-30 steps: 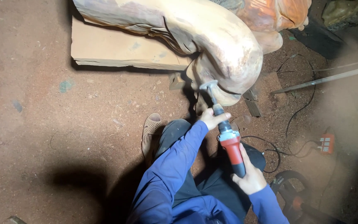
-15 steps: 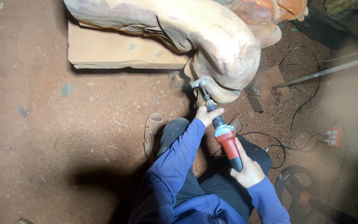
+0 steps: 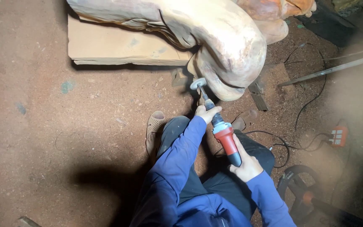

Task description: Sanding and smoothing the surface of a large wooden sculpture using a rotary power tool.

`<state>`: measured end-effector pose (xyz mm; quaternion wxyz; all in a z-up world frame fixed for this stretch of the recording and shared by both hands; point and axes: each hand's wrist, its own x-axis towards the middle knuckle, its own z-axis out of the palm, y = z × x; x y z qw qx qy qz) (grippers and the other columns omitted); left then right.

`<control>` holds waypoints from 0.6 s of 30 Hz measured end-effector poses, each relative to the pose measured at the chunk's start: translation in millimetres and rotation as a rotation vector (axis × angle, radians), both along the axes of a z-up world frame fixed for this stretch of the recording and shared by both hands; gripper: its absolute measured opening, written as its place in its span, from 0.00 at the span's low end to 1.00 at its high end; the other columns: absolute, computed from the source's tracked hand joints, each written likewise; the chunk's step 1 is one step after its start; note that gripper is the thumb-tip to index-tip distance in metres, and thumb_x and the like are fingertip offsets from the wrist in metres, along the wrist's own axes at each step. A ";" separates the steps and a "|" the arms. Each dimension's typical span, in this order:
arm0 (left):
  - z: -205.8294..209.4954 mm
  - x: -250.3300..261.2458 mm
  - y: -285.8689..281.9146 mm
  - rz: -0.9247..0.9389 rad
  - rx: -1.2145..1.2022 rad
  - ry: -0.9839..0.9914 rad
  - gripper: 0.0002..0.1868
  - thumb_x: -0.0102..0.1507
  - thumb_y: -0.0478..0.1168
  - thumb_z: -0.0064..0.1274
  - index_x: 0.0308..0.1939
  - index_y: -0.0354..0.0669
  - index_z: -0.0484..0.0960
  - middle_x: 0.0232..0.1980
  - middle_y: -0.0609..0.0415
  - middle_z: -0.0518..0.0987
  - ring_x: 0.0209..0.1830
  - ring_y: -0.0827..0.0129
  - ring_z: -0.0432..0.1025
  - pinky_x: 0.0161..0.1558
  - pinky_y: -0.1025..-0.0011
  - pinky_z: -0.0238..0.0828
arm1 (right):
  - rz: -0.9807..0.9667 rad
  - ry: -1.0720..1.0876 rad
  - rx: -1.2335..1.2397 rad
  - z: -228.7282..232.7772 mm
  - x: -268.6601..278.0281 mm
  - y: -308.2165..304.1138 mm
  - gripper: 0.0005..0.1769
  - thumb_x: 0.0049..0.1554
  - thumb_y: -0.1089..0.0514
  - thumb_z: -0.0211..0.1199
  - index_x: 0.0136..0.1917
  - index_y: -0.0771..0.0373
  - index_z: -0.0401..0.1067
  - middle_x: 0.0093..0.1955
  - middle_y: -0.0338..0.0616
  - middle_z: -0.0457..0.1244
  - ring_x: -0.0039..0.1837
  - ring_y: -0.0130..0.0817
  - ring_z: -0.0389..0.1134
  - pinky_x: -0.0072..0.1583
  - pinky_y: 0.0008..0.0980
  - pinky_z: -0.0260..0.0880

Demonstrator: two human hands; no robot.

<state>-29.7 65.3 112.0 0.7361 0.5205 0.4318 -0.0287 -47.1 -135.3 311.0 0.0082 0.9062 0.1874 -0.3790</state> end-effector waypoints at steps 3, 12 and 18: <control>26.3 -10.6 -8.2 0.138 0.019 -0.180 0.28 0.45 0.58 0.67 0.43 0.47 0.82 0.48 0.56 0.79 0.49 0.68 0.74 0.57 0.75 0.69 | 0.126 -0.050 -0.035 -6.7 -3.6 -21.9 0.65 0.45 0.48 0.65 0.84 0.22 0.28 0.65 0.52 0.66 0.60 0.69 0.68 0.62 0.48 0.70; 29.1 -11.8 0.1 0.143 -0.021 -0.244 0.17 0.50 0.53 0.67 0.29 0.50 0.77 0.33 0.59 0.78 0.38 0.70 0.72 0.48 0.72 0.69 | -0.011 0.042 -0.062 23.1 -14.7 7.9 0.65 0.47 0.50 0.64 0.84 0.20 0.28 0.56 0.55 0.71 0.60 0.70 0.68 0.67 0.39 0.67; 39.3 -16.3 -7.2 0.020 0.057 -0.232 0.24 0.48 0.61 0.66 0.39 0.52 0.85 0.39 0.61 0.82 0.44 0.73 0.75 0.53 0.74 0.70 | -0.037 0.019 -0.050 26.6 -17.9 -10.1 0.65 0.47 0.50 0.65 0.84 0.20 0.28 0.53 0.58 0.72 0.56 0.72 0.69 0.64 0.42 0.70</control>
